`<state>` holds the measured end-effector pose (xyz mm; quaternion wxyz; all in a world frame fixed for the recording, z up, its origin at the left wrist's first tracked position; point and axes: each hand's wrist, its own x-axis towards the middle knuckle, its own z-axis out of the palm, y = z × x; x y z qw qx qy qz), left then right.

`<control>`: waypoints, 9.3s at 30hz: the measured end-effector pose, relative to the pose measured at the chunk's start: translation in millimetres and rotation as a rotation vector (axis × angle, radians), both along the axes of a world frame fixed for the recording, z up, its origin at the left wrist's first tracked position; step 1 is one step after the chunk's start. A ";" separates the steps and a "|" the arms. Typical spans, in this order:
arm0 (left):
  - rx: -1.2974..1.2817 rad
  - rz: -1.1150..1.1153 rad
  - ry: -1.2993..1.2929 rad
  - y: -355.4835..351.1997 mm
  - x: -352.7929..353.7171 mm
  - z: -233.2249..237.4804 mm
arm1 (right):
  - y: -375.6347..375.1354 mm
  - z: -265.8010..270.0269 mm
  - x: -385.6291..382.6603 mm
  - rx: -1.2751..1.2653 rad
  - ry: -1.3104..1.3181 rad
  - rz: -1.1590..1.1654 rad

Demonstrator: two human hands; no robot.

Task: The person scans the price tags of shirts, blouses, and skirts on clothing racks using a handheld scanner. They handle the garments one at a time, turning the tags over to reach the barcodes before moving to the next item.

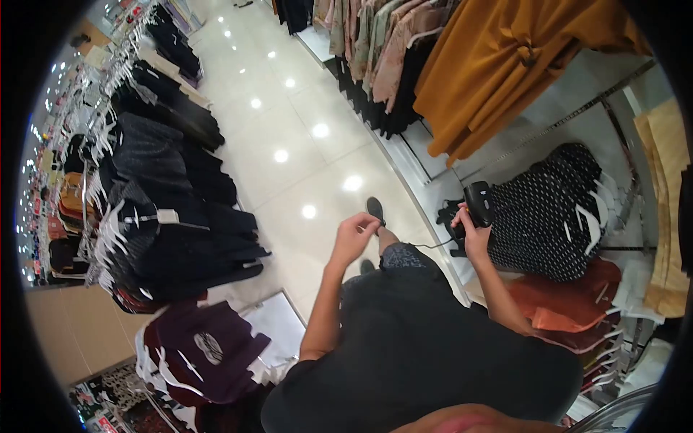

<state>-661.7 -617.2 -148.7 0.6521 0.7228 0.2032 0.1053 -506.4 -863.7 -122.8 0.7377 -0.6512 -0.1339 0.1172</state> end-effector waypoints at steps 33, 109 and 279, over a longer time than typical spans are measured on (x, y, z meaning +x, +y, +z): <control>-0.115 -0.466 0.038 412.1 328.0 -28.2 | 438.5 -16.7 275.0 -0.065 0.046 -0.051; -0.656 -0.930 -0.727 799.4 896.9 63.2 | 973.2 88.8 530.9 -0.404 0.219 -1.049; -0.087 -1.494 -0.270 506.9 525.5 169.1 | 659.6 51.1 170.7 0.043 -0.001 -0.798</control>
